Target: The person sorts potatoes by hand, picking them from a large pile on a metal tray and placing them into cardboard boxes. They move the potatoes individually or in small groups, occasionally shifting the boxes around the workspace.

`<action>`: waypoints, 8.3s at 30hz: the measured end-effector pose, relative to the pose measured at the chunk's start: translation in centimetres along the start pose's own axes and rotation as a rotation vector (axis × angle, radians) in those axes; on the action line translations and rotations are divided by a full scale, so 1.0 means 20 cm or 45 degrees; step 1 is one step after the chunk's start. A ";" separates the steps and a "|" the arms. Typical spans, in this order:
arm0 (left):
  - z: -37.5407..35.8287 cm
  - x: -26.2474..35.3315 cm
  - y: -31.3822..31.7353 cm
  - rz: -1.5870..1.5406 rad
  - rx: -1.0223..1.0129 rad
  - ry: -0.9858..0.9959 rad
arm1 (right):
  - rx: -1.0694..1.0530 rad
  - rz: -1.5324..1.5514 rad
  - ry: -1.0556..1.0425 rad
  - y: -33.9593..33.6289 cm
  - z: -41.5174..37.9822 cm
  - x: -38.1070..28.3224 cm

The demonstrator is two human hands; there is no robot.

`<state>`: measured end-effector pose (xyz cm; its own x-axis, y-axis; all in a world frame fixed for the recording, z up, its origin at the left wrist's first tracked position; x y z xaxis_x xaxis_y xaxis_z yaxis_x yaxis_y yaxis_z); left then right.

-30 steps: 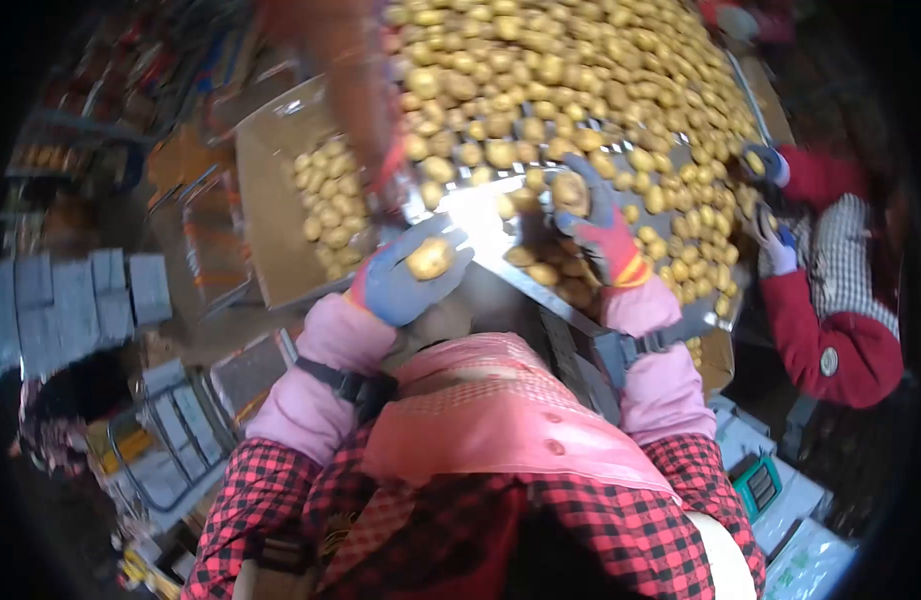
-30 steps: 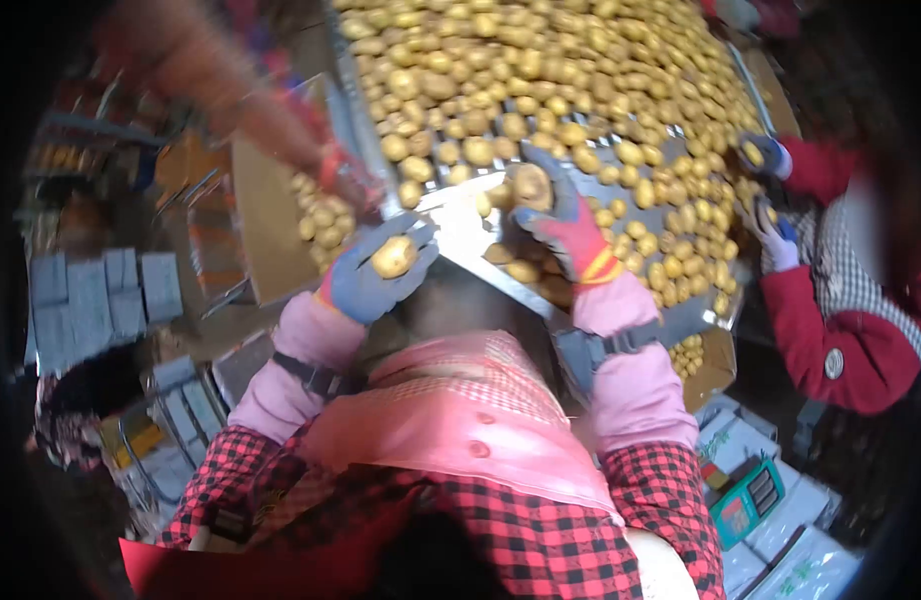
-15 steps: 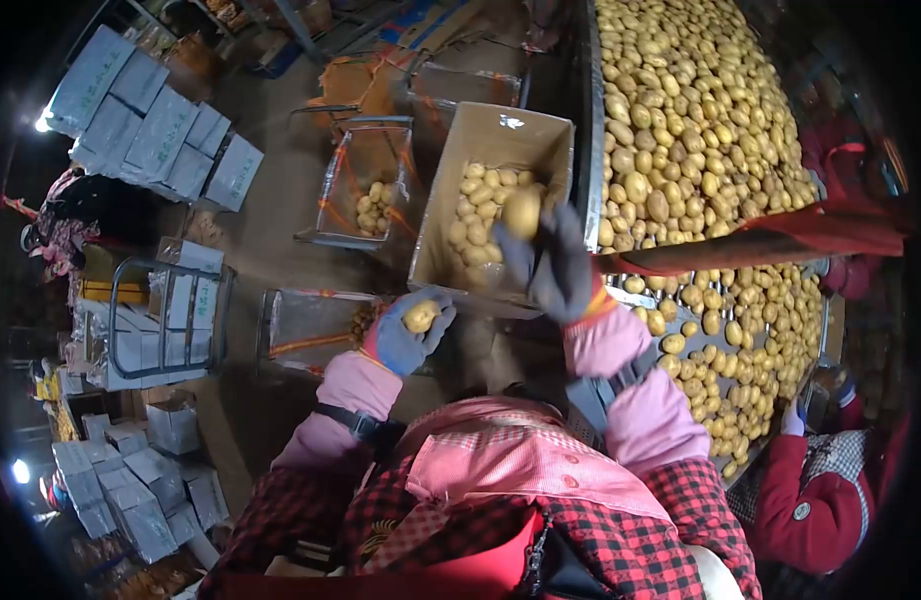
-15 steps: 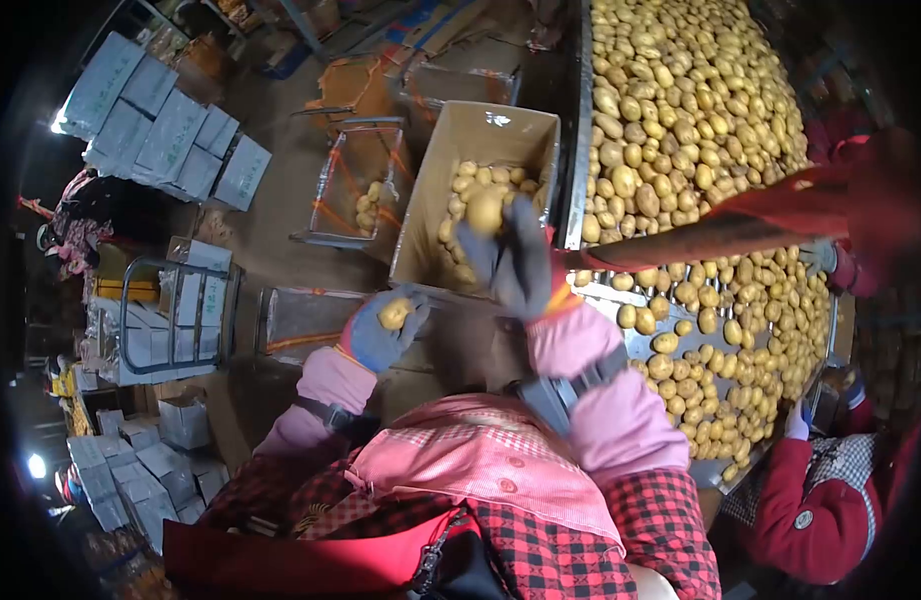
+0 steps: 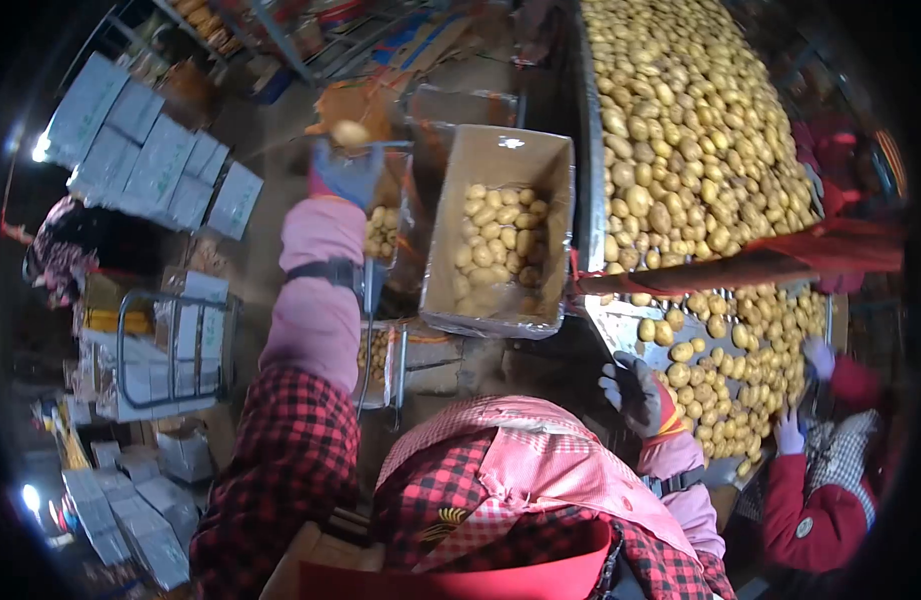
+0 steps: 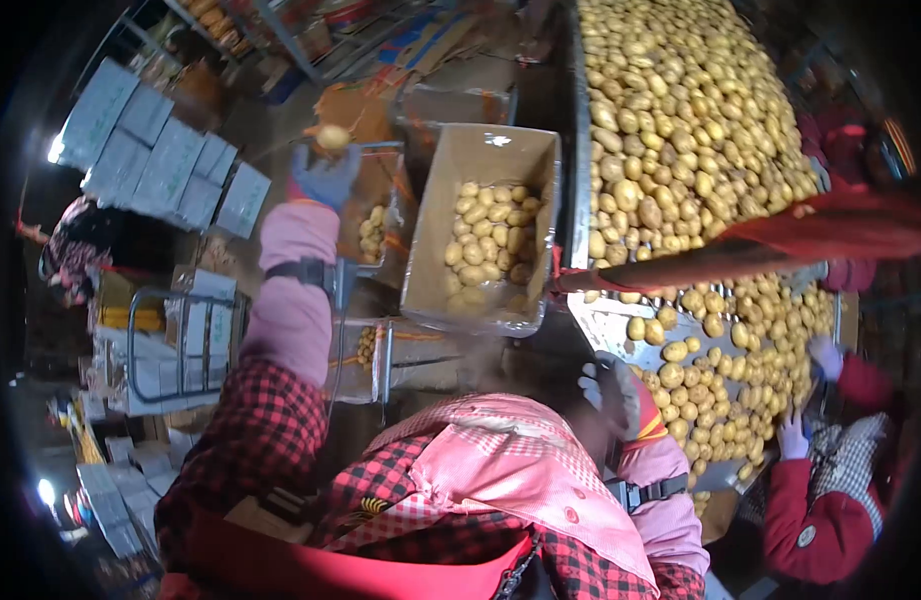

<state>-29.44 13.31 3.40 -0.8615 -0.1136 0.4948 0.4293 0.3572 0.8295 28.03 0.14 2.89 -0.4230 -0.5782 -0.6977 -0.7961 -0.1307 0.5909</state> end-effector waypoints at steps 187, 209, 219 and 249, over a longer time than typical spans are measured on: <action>-0.99 -1.75 0.72 1.009 -1.038 -1.693 | 0.804 -0.394 -0.612 -0.42 -0.57 0.09; -0.73 -2.36 0.77 2.883 -1.010 0.318 | 0.782 -1.845 -0.701 -0.69 -0.55 0.10; -0.59 -2.61 0.99 2.703 -1.358 0.964 | 1.061 -1.521 -0.378 -0.68 -1.11 0.51; -0.64 -2.05 0.66 1.405 -0.363 -1.132 | 0.672 -1.871 -0.301 -0.85 -0.82 -0.02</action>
<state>15.10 10.78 -2.58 0.1041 0.7341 0.6710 0.9211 -0.3256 0.2134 48.76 -10.70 -0.20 0.8077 -0.0638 -0.5861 -0.5890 -0.1286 -0.7978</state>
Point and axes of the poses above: each hand's wrist, its own z-axis towards the middle knuckle, its own y-axis out of the palm, x = y × z, the point moved 1 cm from there along z, towards the middle knuckle, and after that the axes turned 13 degrees about -y, right-handed, at the moved point
